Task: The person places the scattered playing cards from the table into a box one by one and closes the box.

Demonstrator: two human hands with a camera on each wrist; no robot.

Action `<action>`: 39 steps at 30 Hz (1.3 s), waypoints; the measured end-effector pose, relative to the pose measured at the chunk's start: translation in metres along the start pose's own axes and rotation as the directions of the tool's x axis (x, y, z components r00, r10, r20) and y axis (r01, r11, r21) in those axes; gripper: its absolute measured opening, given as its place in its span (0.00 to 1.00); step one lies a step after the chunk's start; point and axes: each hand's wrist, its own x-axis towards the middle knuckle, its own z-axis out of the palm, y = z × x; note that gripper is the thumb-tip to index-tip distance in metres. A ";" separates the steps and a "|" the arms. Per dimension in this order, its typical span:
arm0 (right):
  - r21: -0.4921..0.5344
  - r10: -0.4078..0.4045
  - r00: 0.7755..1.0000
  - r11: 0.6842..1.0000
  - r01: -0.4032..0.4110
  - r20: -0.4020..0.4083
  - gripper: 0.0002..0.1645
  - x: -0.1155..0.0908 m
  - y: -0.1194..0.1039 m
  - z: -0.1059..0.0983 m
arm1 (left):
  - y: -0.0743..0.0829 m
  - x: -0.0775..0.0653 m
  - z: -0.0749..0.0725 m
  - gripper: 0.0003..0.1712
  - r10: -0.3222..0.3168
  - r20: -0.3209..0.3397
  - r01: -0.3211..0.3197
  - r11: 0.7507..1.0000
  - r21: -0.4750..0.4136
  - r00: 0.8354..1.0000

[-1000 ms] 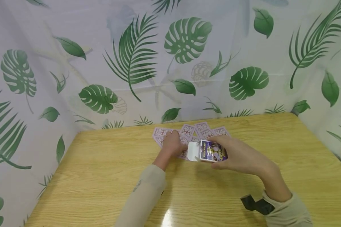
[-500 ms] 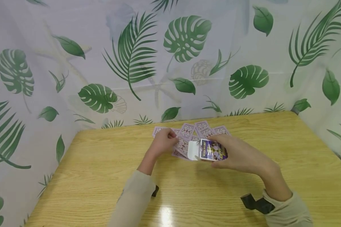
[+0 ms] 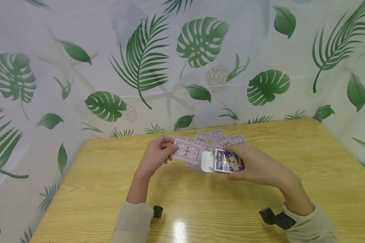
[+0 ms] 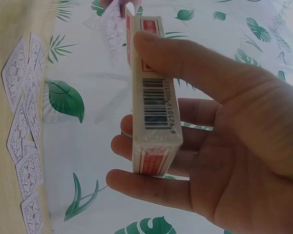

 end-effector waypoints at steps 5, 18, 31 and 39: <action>0.005 -0.001 1.000 1.000 0.001 0.007 0.42 0.000 0.000 -0.001 | 0.011 -0.013 -0.004 0.19 0.005 -0.006 -0.005 0.999 -0.050 1.000; 0.023 -0.002 1.000 1.000 0.002 0.009 0.45 -0.003 -0.001 -0.003 | 0.026 -0.030 0.003 0.21 0.098 0.083 -0.088 0.989 -0.115 0.992; 0.007 0.004 1.000 1.000 -0.004 0.022 0.45 -0.007 -0.005 -0.003 | 0.026 -0.033 0.007 0.19 0.084 0.196 -0.058 0.989 -0.135 0.977; 0.013 -0.001 1.000 1.000 0.001 0.027 0.45 -0.005 -0.006 -0.002 | 0.026 -0.035 0.002 0.21 0.096 0.274 -0.059 0.988 -0.139 0.957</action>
